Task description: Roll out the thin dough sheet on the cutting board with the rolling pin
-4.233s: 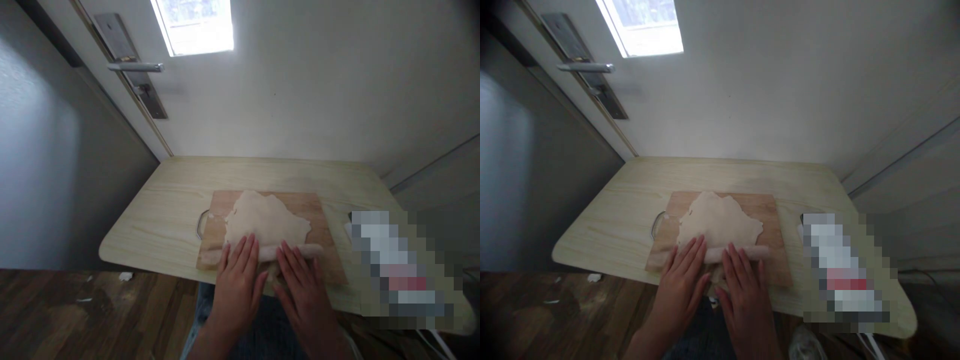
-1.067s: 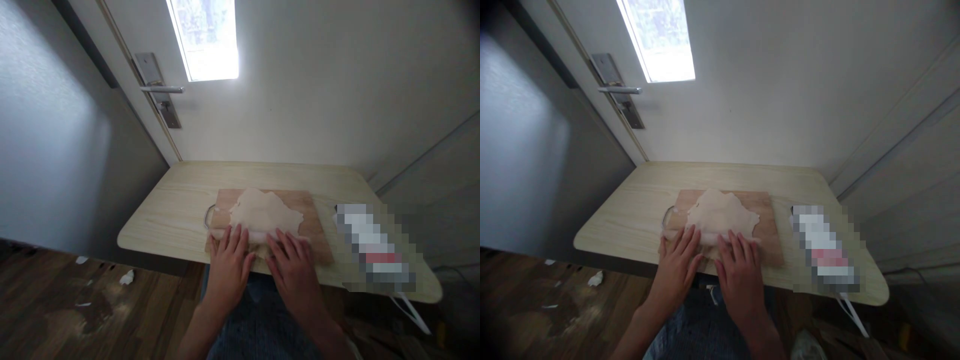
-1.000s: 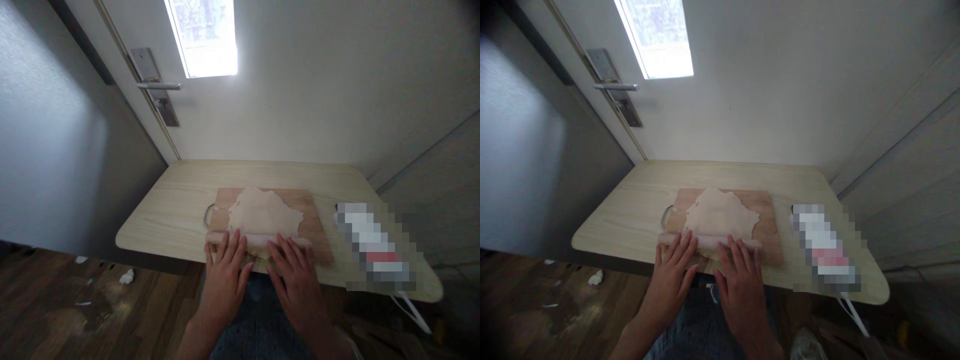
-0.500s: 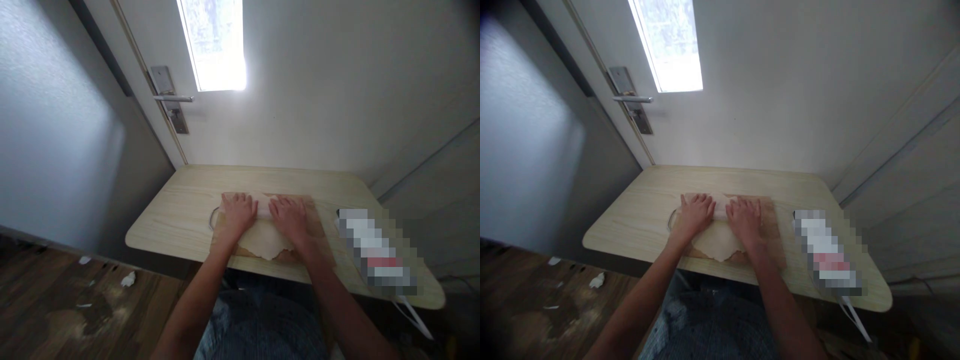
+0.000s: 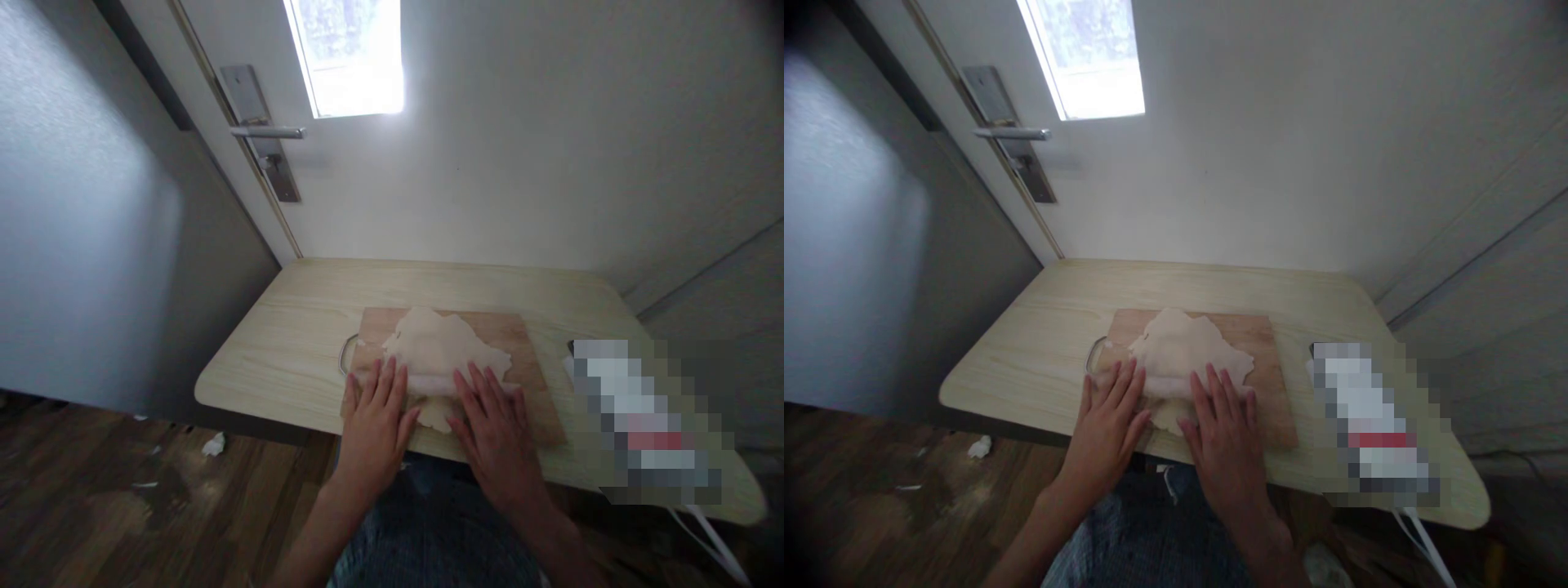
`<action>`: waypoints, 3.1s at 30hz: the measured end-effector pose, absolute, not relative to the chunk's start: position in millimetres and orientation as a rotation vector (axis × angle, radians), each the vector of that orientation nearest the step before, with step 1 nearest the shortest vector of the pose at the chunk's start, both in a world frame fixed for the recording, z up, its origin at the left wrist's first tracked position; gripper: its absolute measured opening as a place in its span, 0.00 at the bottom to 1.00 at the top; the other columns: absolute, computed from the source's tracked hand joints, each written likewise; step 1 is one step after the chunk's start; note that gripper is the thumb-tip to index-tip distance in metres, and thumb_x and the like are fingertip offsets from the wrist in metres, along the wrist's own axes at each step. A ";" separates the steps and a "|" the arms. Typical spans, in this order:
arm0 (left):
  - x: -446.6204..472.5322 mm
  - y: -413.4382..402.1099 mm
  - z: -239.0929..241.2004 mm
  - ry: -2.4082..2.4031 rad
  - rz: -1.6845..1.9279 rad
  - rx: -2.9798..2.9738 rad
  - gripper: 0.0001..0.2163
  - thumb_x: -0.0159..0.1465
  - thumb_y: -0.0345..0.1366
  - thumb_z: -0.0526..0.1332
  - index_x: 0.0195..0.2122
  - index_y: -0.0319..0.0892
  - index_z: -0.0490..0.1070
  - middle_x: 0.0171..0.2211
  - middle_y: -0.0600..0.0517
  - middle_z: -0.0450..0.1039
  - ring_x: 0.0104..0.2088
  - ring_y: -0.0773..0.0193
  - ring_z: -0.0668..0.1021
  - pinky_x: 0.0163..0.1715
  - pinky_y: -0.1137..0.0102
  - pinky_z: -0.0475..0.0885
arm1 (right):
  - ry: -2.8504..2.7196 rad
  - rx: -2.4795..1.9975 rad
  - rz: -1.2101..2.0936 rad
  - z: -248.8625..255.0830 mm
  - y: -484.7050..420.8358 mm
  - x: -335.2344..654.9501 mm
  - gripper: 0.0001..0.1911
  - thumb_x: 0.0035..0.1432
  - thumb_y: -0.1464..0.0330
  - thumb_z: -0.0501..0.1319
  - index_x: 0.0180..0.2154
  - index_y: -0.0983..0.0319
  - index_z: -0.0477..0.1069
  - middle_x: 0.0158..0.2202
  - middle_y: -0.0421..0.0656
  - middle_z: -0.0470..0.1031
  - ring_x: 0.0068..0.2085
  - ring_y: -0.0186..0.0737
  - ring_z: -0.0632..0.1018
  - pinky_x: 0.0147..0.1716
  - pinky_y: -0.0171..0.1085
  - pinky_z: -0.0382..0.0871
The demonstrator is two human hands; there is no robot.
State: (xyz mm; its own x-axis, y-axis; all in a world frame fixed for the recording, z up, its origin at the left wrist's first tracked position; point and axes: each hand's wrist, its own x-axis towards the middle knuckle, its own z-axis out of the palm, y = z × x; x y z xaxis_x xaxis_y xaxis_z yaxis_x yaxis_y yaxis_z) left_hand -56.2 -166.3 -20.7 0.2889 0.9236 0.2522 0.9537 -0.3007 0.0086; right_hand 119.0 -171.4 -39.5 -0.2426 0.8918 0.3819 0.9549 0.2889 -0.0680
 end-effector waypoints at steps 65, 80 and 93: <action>-60.2 -138.6 -15.3 -1.870 -0.368 -2.352 0.19 0.66 0.41 0.44 0.54 0.39 0.62 0.55 0.44 0.64 0.55 0.53 0.67 0.54 0.48 0.55 | -2.113 -1.627 -0.042 -41.0 -160.2 130.1 0.22 0.62 0.62 0.46 0.53 0.65 0.63 0.52 0.49 0.68 0.54 0.47 0.63 0.53 0.48 0.55; -49.8 -29.9 1.4 -1.859 -0.162 -2.478 0.24 0.67 0.46 0.38 0.55 0.39 0.61 0.56 0.44 0.63 0.57 0.53 0.64 0.52 0.60 0.61 | -2.156 -1.898 0.014 -10.9 -45.2 127.7 0.25 0.64 0.61 0.40 0.53 0.67 0.64 0.58 0.53 0.60 0.59 0.47 0.61 0.56 0.52 0.48; -58.1 -135.4 -14.4 -1.803 -0.370 -2.468 0.21 0.67 0.42 0.42 0.56 0.37 0.60 0.57 0.45 0.61 0.57 0.56 0.63 0.57 0.57 0.54 | -2.097 -1.715 0.047 -31.2 -149.7 136.4 0.23 0.63 0.63 0.42 0.55 0.65 0.61 0.60 0.48 0.59 0.61 0.46 0.58 0.57 0.55 0.46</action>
